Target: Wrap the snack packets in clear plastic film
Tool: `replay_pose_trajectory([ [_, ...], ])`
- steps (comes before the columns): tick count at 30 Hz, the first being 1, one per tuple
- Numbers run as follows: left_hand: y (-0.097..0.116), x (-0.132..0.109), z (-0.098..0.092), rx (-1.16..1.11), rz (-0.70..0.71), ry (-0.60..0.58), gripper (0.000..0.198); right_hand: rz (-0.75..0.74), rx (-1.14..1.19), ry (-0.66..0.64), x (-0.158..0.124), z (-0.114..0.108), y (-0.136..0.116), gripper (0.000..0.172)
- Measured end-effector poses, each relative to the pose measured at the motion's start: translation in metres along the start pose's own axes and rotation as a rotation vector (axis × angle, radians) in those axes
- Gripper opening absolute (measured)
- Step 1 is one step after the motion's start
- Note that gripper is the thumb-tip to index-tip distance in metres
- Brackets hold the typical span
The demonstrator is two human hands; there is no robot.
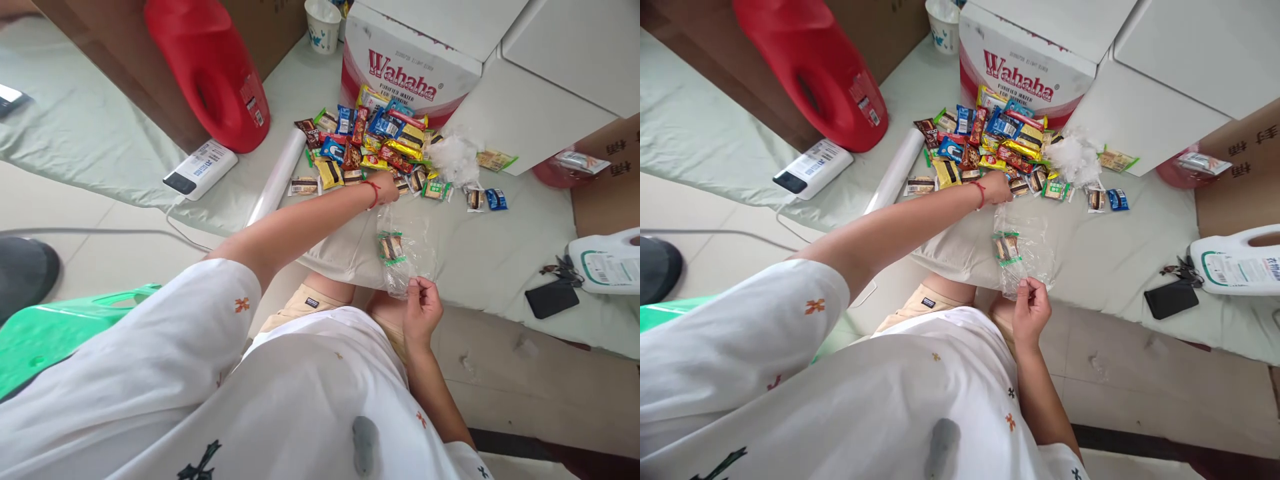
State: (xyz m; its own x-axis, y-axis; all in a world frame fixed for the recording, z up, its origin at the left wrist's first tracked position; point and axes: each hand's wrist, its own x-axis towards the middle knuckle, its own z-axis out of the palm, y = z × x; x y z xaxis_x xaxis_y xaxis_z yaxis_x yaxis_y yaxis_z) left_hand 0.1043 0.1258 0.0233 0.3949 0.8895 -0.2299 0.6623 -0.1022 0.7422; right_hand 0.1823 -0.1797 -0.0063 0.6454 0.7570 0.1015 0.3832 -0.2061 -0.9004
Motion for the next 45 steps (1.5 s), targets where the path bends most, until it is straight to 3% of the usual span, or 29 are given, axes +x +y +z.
replay_pose_trajectory([
  [3, 0.017, 0.009, 0.017, 0.011, -0.081, -0.104, 0.007, 0.218, 0.102, -0.038, 0.002, -0.001, 0.009, 0.042],
  [6, 0.023, 0.003, 0.019, -0.001, -0.071, -0.133, 0.015, 0.332, 0.104, -0.116, 0.004, -0.002, 0.015, 0.043],
  [8, 0.022, -0.011, 0.013, 0.033, 0.058, -0.038, 0.023, 0.367, 0.096, -0.163, 0.005, -0.003, 0.019, 0.044],
  [11, 0.015, -0.048, 0.004, 0.154, 0.44, 0.19, 0.035, 0.432, 0.138, -0.213, 0.006, -0.005, 0.023, 0.045],
  [13, 0.007, -0.078, 0.005, 0.252, 0.608, 0.153, 0.034, 0.459, 0.134, -0.236, 0.007, -0.009, 0.025, 0.048],
  [16, -0.008, -0.116, 0.02, 0.404, 0.743, -0.051, 0.031, 0.373, -0.047, -0.331, 0.014, -0.024, 0.024, 0.053],
  [18, -0.018, -0.131, 0.033, 0.434, 0.736, -0.112, 0.031, 0.236, -0.279, -0.289, 0.03, -0.039, 0.022, 0.054],
  [22, -0.026, -0.137, 0.049, 0.417, 0.648, -0.087, 0.035, -0.072, -0.619, 0.0, 0.087, -0.048, 0.023, 0.047],
  [26, -0.023, -0.134, 0.048, 0.41, 0.608, -0.084, 0.034, -0.17, -0.756, -0.137, 0.142, -0.021, 0.03, 0.043],
  [30, -0.023, -0.133, 0.046, 0.399, 0.62, -0.085, 0.033, -0.147, -0.579, -0.342, 0.166, 0.0, 0.025, 0.028],
  [34, -0.022, -0.132, 0.048, 0.403, 0.607, -0.096, 0.033, 0.083, -0.189, -0.436, 0.164, 0.001, 0.005, 0.031],
  [38, -0.018, -0.132, 0.05, 0.379, 0.594, -0.095, 0.033, -0.001, 0.003, -0.525, 0.138, 0.01, -0.018, 0.032],
  [41, -0.023, -0.13, 0.047, 0.245, 0.534, -0.093, 0.027, -0.171, -0.117, -0.633, 0.112, 0.021, -0.028, 0.025],
  [45, -0.046, -0.123, 0.031, -0.28, 0.313, -0.125, 0.023, -0.496, -0.572, -0.668, 0.089, 0.028, -0.032, 0.027],
])
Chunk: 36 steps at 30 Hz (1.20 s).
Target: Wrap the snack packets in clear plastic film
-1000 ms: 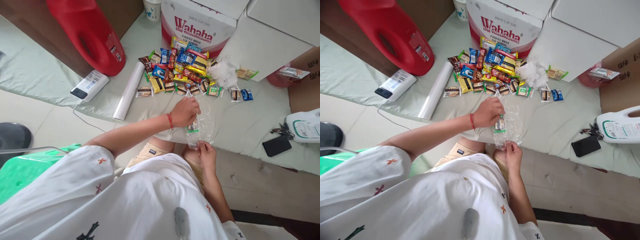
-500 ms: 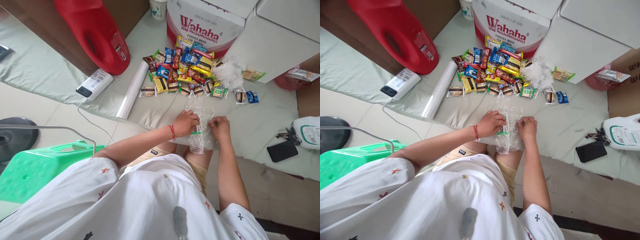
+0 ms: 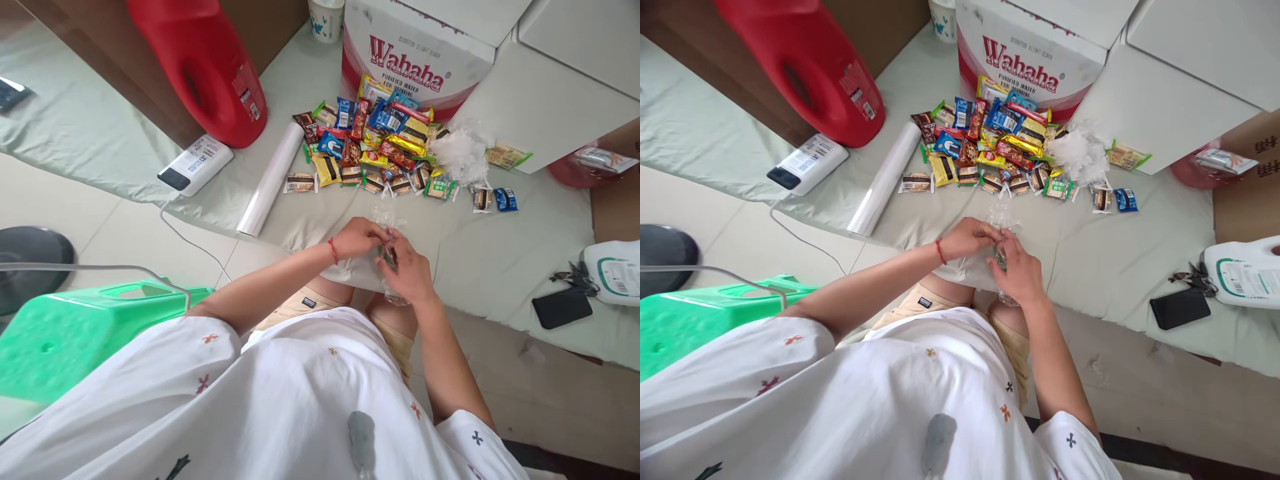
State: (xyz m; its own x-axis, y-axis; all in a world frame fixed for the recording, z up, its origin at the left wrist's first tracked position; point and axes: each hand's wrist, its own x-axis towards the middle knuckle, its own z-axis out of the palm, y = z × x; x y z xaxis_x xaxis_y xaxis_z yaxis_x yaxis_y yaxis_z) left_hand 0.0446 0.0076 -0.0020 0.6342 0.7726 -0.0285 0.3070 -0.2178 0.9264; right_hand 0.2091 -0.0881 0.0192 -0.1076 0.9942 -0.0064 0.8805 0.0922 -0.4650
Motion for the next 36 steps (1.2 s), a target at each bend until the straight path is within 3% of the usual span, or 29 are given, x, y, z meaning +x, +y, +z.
replay_pose_trajectory([
  [3, -0.006, -0.002, -0.019, -0.195, -0.156, 0.232, 0.019, -0.022, -0.262, -0.05, -0.001, 0.005, -0.006, 0.03],
  [6, 0.006, 0.0, -0.022, 0.073, -0.19, 0.45, 0.028, -0.014, -0.386, -0.091, 0.002, 0.007, -0.011, 0.033],
  [8, 0.02, 0.007, -0.015, 0.331, -0.136, 0.413, 0.042, -0.015, -0.433, -0.116, 0.003, 0.007, -0.014, 0.036],
  [10, 0.033, 0.02, -0.005, 0.533, -0.075, 0.282, 0.054, -0.019, -0.46, -0.126, 0.003, 0.007, -0.016, 0.038],
  [11, 0.037, 0.029, -0.001, 0.597, -0.066, 0.206, 0.05, -0.025, -0.468, -0.125, 0.003, 0.007, -0.016, 0.039],
  [13, 0.038, 0.049, 0.001, 0.638, -0.112, 0.084, 0.024, -0.04, -0.469, -0.116, 0.0, 0.006, -0.015, 0.035],
  [15, 0.03, 0.069, -0.008, 0.567, -0.189, 0.085, 0.014, -0.045, -0.457, -0.101, -0.003, 0.006, -0.014, 0.03],
  [18, 0.011, 0.086, -0.033, 0.418, -0.283, 0.221, 0.016, -0.047, -0.43, -0.075, -0.008, 0.008, -0.012, 0.029],
  [22, -0.008, 0.079, -0.054, 0.457, -0.372, 0.361, 0.03, -0.054, -0.362, -0.047, -0.012, 0.012, -0.008, 0.031],
  [24, -0.009, 0.068, -0.052, 0.515, -0.347, 0.311, 0.046, -0.069, -0.325, -0.02, -0.014, 0.014, -0.004, 0.031],
  [27, -0.001, 0.054, -0.043, 0.594, -0.305, 0.127, 0.057, -0.117, -0.295, 0.04, -0.016, 0.016, 0.002, 0.029],
  [31, 0.014, 0.048, -0.044, 0.615, -0.29, -0.048, 0.03, -0.168, -0.287, 0.066, -0.018, 0.019, 0.008, 0.028],
  [34, 0.025, 0.049, -0.045, 0.5, -0.188, -0.02, 0.011, -0.179, -0.285, 0.068, -0.016, 0.02, 0.009, 0.028],
  [36, 0.033, 0.047, -0.035, 0.426, -0.061, 0.031, 0.007, -0.171, -0.278, 0.077, -0.013, 0.024, 0.01, 0.028],
])
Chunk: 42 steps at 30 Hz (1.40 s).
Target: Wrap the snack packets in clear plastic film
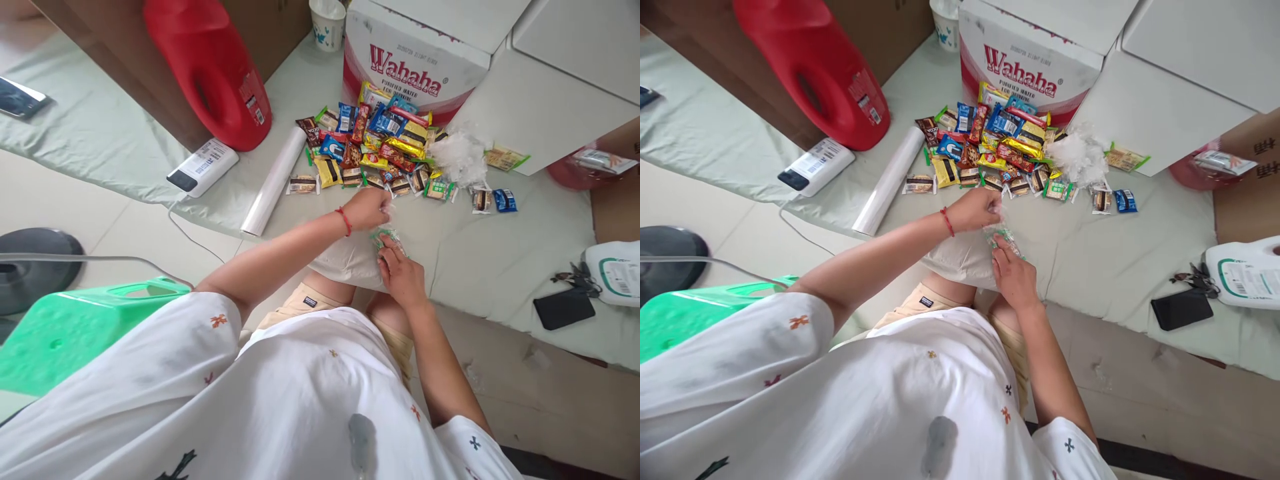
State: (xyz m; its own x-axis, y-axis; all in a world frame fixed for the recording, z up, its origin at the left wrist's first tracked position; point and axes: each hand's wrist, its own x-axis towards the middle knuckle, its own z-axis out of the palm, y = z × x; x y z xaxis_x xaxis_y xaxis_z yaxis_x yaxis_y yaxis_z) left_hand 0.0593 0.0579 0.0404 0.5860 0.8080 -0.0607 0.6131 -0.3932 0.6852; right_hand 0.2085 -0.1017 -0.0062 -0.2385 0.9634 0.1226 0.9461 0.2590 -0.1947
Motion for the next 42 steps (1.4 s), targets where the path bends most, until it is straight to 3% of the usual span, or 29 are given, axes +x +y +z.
replay_pose_trajectory([
  [3, 0.017, -0.013, 0.021, -0.091, 0.108, -0.024, 0.013, 0.012, 0.013, 0.011, 0.002, 0.009, 0.002, 0.029],
  [6, 0.027, -0.028, 0.041, -0.149, 0.052, -0.085, 0.038, -0.041, 0.063, 0.054, -0.003, 0.019, 0.007, 0.031],
  [8, 0.029, -0.034, 0.047, -0.176, 0.002, -0.082, 0.039, -0.11, 0.157, 0.106, -0.011, 0.021, 0.01, 0.036],
  [13, 0.015, -0.036, 0.05, -0.081, 0.056, -0.063, 0.027, -0.219, 0.477, 0.179, -0.036, 0.002, 0.021, 0.045],
  [16, -0.001, -0.04, 0.053, -0.042, 0.205, -0.057, 0.031, -0.152, 0.516, 0.28, -0.05, -0.012, 0.033, 0.034],
  [18, -0.008, -0.048, 0.057, 0.038, 0.282, -0.003, 0.031, -0.064, 0.419, 0.355, -0.06, -0.016, 0.045, 0.034],
  [21, -0.009, -0.061, 0.069, 0.22, 0.304, 0.117, 0.029, -0.054, 0.255, 0.279, -0.075, -0.011, 0.058, 0.043],
  [25, -0.004, -0.068, 0.086, 0.315, 0.461, 0.072, 0.031, -0.151, 0.185, 0.111, -0.085, 0.004, 0.054, 0.064],
  [29, -0.008, -0.069, 0.094, 0.301, 0.476, 0.117, 0.028, -0.153, 0.192, 0.204, -0.08, 0.012, 0.035, 0.035],
  [32, -0.016, -0.069, 0.094, 0.202, 0.472, 0.147, 0.031, -0.174, 0.339, 0.247, -0.071, 0.002, 0.025, 0.033],
  [37, -0.024, -0.07, 0.088, -0.029, 0.512, 0.163, 0.035, 0.044, 0.617, 0.253, -0.031, -0.018, 0.028, 0.019],
  [42, -0.02, -0.077, 0.082, -0.135, 0.435, 0.048, 0.022, 0.45, 0.959, 0.232, 0.015, -0.001, 0.031, 0.025],
])
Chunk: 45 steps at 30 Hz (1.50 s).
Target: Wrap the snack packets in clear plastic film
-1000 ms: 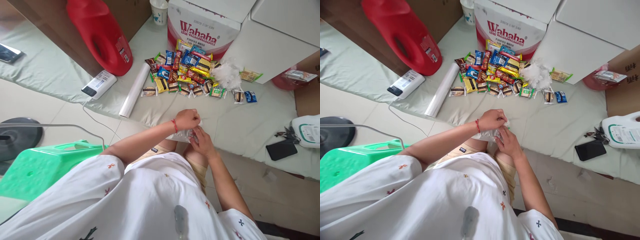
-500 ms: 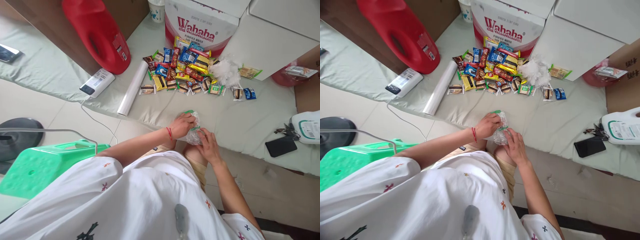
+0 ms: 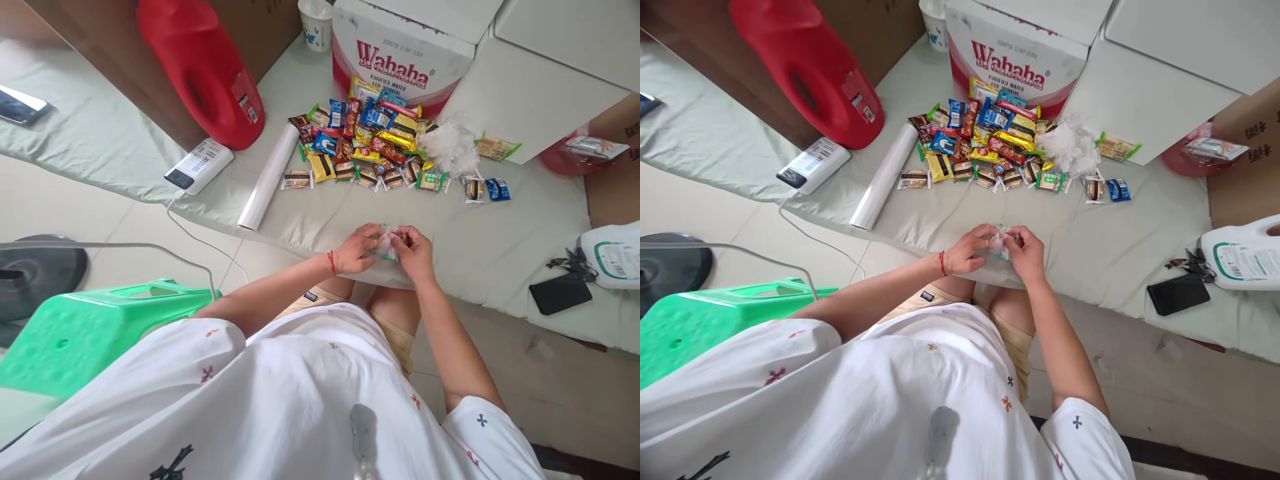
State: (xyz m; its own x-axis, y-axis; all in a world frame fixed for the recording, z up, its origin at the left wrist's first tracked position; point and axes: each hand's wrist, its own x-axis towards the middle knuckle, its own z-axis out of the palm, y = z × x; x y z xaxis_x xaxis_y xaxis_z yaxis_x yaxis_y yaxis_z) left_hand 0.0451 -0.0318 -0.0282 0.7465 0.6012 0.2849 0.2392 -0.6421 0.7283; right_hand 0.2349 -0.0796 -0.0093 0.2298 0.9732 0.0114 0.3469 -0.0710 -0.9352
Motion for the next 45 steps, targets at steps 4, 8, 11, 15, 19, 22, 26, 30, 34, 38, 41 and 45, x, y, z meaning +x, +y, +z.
replay_pose_trajectory([
  [4, 0.011, 0.0, 0.013, -0.098, -0.188, 0.149, 0.025, 0.056, 0.006, 0.069, 0.003, 0.013, 0.003, 0.024],
  [8, 0.016, 0.009, 0.028, -0.215, -0.47, 0.407, 0.019, 0.07, 0.031, 0.082, -0.005, 0.012, 0.009, 0.026],
  [11, 0.013, 0.017, 0.027, -0.215, -0.646, 0.468, 0.019, 0.062, 0.002, 0.153, -0.007, 0.01, 0.02, 0.032],
  [15, 0.008, 0.024, 0.021, -0.033, -0.615, 0.315, 0.024, 0.147, 0.039, 0.266, -0.004, 0.009, 0.031, 0.061],
  [19, 0.011, 0.029, 0.019, 0.075, -0.587, 0.206, 0.024, 0.326, 0.242, 0.122, 0.001, 0.008, 0.025, 0.053],
  [22, 0.022, 0.032, 0.015, 0.002, -0.613, 0.245, 0.026, 0.305, 0.364, 0.16, -0.001, 0.012, 0.013, 0.048],
  [26, 0.035, 0.035, 0.006, -0.21, -0.722, 0.277, 0.037, 0.199, 0.343, 0.21, -0.012, 0.023, -0.003, 0.042],
  [30, 0.035, 0.033, 0.007, -0.286, -0.725, 0.278, 0.045, 0.113, 0.236, 0.221, -0.024, 0.027, -0.01, 0.04],
  [34, 0.032, 0.027, 0.019, -0.563, -0.697, 0.325, 0.05, 0.047, 0.168, 0.24, -0.031, 0.027, -0.006, 0.041],
  [38, 0.032, 0.022, 0.027, -0.776, -0.72, 0.378, 0.033, 0.061, 0.131, 0.179, -0.039, 0.023, -0.001, 0.033],
  [41, 0.029, 0.02, 0.025, -0.822, -0.749, 0.333, 0.023, -0.198, -0.148, 0.142, -0.045, 0.011, -0.006, 0.032],
  [45, 0.025, 0.019, 0.015, -0.794, -0.786, 0.2, 0.023, -0.555, -0.403, -0.241, -0.047, -0.016, -0.013, 0.059],
])
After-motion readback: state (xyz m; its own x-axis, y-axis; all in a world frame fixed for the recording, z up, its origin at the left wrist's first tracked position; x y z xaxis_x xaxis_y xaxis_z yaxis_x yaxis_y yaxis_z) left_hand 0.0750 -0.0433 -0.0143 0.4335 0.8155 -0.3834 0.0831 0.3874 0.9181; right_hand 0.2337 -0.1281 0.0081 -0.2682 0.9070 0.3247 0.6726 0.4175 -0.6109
